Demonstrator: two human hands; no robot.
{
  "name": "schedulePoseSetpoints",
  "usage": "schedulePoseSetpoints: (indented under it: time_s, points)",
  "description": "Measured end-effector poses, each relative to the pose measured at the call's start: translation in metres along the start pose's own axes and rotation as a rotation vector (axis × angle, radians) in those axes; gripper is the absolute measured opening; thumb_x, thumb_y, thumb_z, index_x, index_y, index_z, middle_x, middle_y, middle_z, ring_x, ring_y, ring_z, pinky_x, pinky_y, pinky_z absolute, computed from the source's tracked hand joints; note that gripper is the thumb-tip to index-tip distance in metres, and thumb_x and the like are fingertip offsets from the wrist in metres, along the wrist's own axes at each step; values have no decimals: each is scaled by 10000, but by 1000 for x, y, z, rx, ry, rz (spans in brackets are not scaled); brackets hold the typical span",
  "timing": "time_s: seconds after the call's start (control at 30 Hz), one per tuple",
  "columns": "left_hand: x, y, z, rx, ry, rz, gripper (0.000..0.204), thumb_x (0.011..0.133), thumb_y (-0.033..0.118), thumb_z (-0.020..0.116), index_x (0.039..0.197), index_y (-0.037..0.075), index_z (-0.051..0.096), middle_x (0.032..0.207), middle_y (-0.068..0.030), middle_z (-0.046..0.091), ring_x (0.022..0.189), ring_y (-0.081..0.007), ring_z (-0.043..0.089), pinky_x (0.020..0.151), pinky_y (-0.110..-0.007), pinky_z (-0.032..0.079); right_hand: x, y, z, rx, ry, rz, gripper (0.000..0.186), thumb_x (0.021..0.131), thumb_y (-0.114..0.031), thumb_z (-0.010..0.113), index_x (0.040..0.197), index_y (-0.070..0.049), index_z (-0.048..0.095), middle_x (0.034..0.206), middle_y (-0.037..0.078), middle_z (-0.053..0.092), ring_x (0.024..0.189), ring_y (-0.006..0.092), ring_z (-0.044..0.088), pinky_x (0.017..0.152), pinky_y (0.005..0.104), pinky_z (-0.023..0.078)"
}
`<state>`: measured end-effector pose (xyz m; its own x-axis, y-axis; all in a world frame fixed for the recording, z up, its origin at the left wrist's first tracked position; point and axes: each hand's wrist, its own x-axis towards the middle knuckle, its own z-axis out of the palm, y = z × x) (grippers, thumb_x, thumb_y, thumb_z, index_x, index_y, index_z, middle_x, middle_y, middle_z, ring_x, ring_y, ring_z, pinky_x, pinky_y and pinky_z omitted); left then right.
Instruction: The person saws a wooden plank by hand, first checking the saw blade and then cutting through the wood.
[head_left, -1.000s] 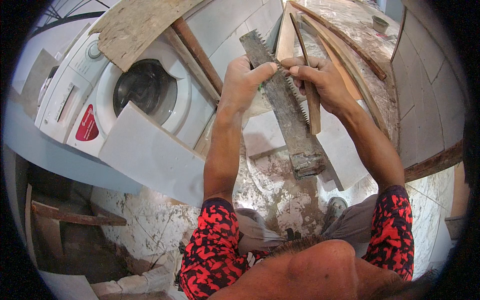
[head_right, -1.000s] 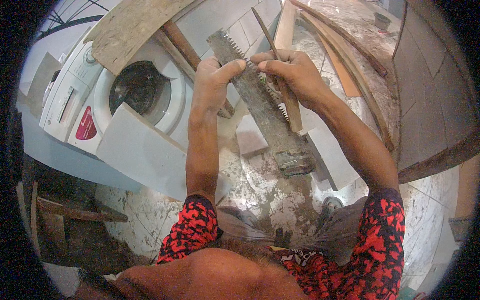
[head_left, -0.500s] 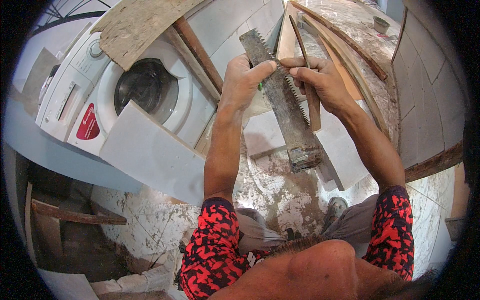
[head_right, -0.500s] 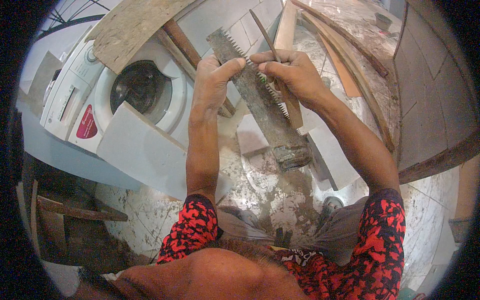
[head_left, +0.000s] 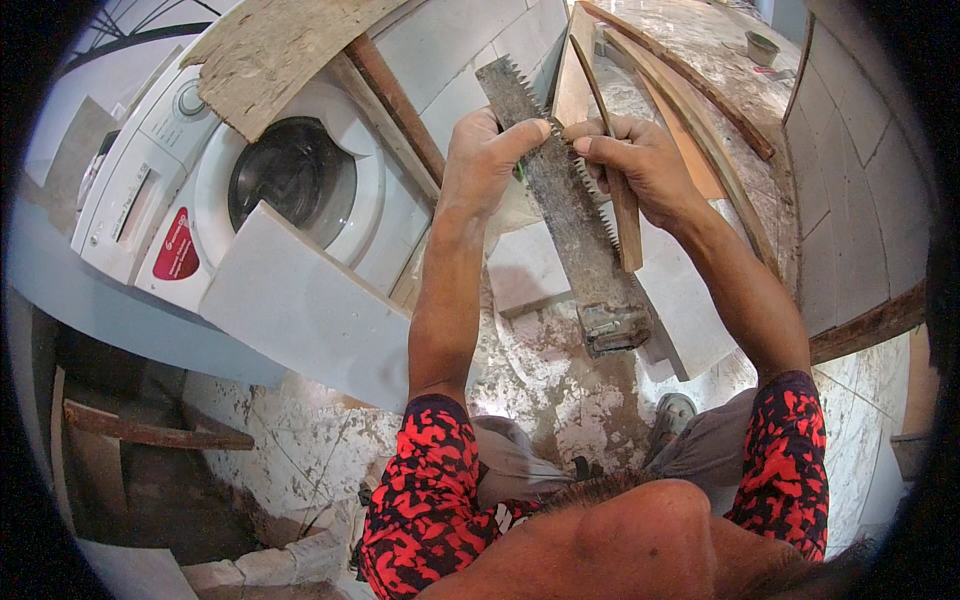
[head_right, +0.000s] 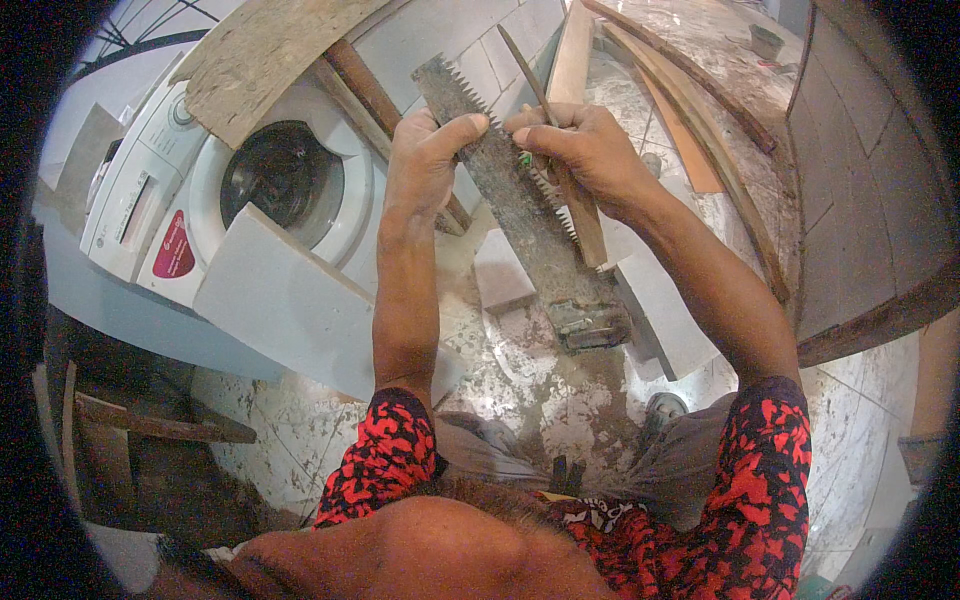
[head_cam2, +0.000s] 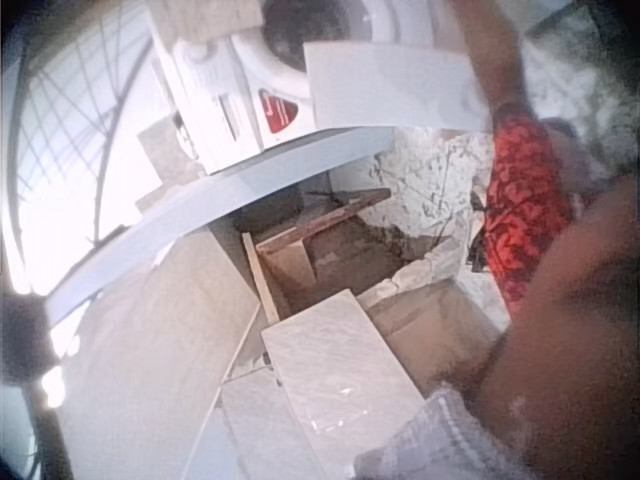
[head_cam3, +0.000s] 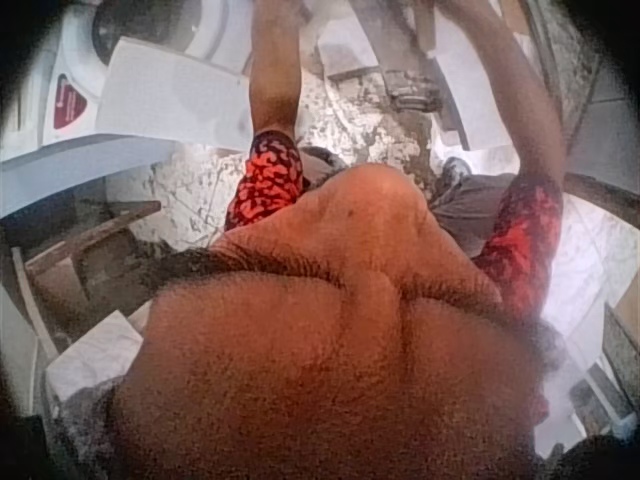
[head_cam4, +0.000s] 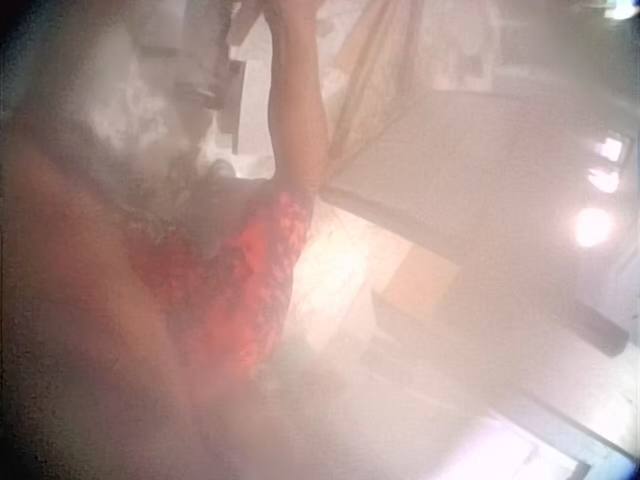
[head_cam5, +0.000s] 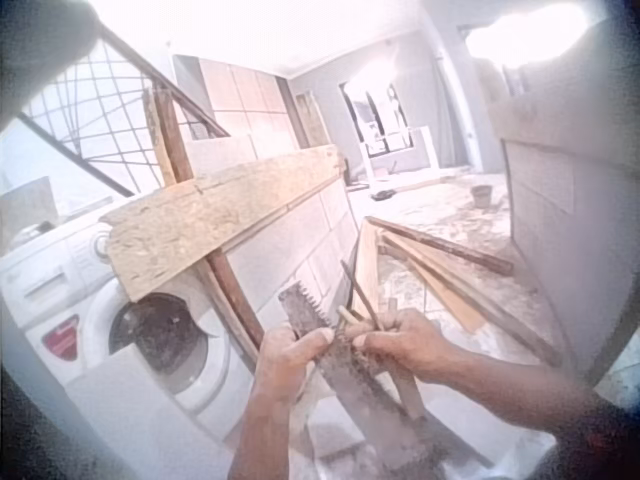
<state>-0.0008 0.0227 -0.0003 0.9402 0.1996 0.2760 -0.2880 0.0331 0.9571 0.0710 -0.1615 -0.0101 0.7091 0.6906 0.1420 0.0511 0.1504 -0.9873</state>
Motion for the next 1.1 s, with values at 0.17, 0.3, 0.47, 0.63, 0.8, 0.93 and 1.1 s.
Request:
schedulePoseSetpoints:
  time_s: [0.17, 0.3, 0.47, 0.63, 0.8, 0.93, 1.1]
  points:
    - [0, -1, 2, -20, 18, 17, 311, 779, 171, 693, 964, -74, 640, 876, -104, 669, 737, -136, 625, 692, -259, 503, -1, -3, 6, 47, 4, 8, 372, 835, -204, 703, 1091, 58, 636, 941, 80, 667, 795, 113, 617, 731, 229, 482]
    - [-1, 0, 2, -13, 12, 12, 311, 784, 168, 691, 973, -75, 642, 887, -104, 670, 755, -138, 627, 707, -259, 501, -1, -4, 7, 37, 8, 15, 368, 840, -220, 710, 1071, 56, 633, 936, 75, 668, 804, 110, 620, 731, 231, 483]
    - [1, -1, 5, -35, -11, 8, 299, 791, 148, 682, 988, -72, 642, 907, -102, 670, 776, -137, 627, 729, -259, 500, 2, 2, 4, 63, 1, 22, 363, 846, -241, 708, 1052, 46, 629, 903, 59, 660, 783, 108, 612, 709, 241, 483]
    - [0, -1, 5, 0, -36, 14, 297, 797, 141, 684, 1002, -70, 638, 918, -102, 669, 778, -133, 627, 725, -261, 505, 5, 7, 4, 59, 21, 33, 339, 843, -280, 704, 1011, 5, 634, 805, 14, 604, 679, 75, 538, 619, 216, 437]
    - [1, -5, 4, -10, -58, 23, 302, 802, 148, 683, 1007, -69, 635, 917, -101, 667, 771, -129, 626, 721, -263, 509, 5, 10, 1, 67, -2, 65, 347, 841, -286, 702, 1015, 6, 632, 807, 17, 597, 687, 77, 540, 608, 219, 442]
    - [1, -5, 3, -31, -53, 19, 301, 807, 154, 677, 1005, -69, 634, 912, -98, 665, 769, -129, 625, 720, -261, 508, 3, 6, 3, 61, -11, 49, 410, 834, -285, 712, 1057, 49, 632, 909, 76, 661, 780, 114, 611, 700, 243, 481]
    - [1, -4, 3, -17, -48, 22, 305, 809, 159, 675, 1003, -72, 632, 907, -94, 664, 765, -126, 621, 709, -255, 504, 0, 2, 7, 40, 20, 4, 377, 830, -254, 721, 1046, 45, 648, 916, 79, 676, 784, 112, 616, 710, 240, 483]
